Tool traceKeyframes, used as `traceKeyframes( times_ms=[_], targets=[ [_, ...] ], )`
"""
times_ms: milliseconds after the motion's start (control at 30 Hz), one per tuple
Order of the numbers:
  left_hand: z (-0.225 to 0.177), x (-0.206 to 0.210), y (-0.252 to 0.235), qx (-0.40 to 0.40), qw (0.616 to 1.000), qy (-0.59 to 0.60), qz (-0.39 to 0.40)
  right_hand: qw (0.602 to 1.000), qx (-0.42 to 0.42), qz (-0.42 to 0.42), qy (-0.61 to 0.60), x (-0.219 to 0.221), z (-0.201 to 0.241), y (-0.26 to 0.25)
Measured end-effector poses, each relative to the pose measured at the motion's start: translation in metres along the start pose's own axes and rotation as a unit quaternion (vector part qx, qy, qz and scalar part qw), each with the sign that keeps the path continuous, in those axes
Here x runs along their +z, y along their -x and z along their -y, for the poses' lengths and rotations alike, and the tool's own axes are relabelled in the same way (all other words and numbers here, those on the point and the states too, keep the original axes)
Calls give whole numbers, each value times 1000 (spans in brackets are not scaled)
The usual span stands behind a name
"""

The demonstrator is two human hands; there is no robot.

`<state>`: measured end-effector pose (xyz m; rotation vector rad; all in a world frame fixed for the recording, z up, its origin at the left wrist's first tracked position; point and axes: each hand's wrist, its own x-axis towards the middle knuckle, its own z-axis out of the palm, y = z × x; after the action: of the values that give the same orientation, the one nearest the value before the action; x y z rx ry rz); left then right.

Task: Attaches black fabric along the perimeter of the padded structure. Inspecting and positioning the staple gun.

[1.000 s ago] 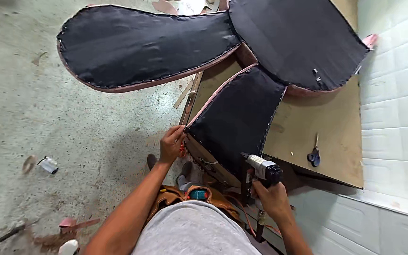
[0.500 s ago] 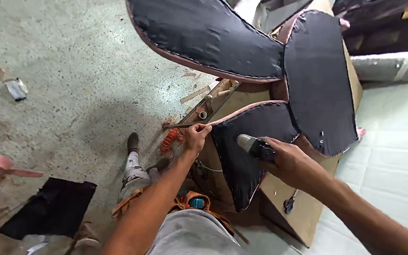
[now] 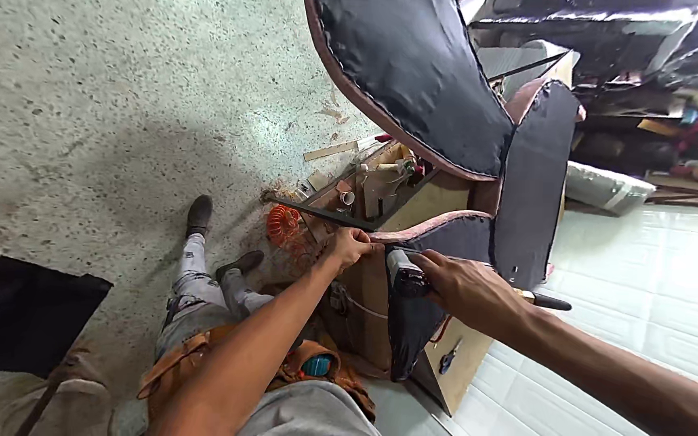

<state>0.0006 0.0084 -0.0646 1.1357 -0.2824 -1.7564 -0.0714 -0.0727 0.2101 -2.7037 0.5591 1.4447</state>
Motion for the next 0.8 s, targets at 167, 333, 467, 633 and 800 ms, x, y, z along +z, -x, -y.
traceKeyframes(
  times_ms=[167, 333, 467, 633, 800],
  targets=[
    [-8, -8, 6, 0, 996, -83, 18, 999, 5, 38, -3, -8, 2, -12],
    [-4, -7, 4, 12, 998, -52, 20, 998, 24, 54, 7, -11, 12, -20],
    [-2, -16, 4, 20, 999, -46, 13, 996, 43, 82, 17, -16, 20, -26],
    [-18, -93, 28, 20, 998, -55, -6, 997, 55, 52, -28, -12, 28, -18],
    [-38, -210, 105, 46, 968, -243, -42, 952, 151, -56, -260, 22, 55, 48]
  ],
)
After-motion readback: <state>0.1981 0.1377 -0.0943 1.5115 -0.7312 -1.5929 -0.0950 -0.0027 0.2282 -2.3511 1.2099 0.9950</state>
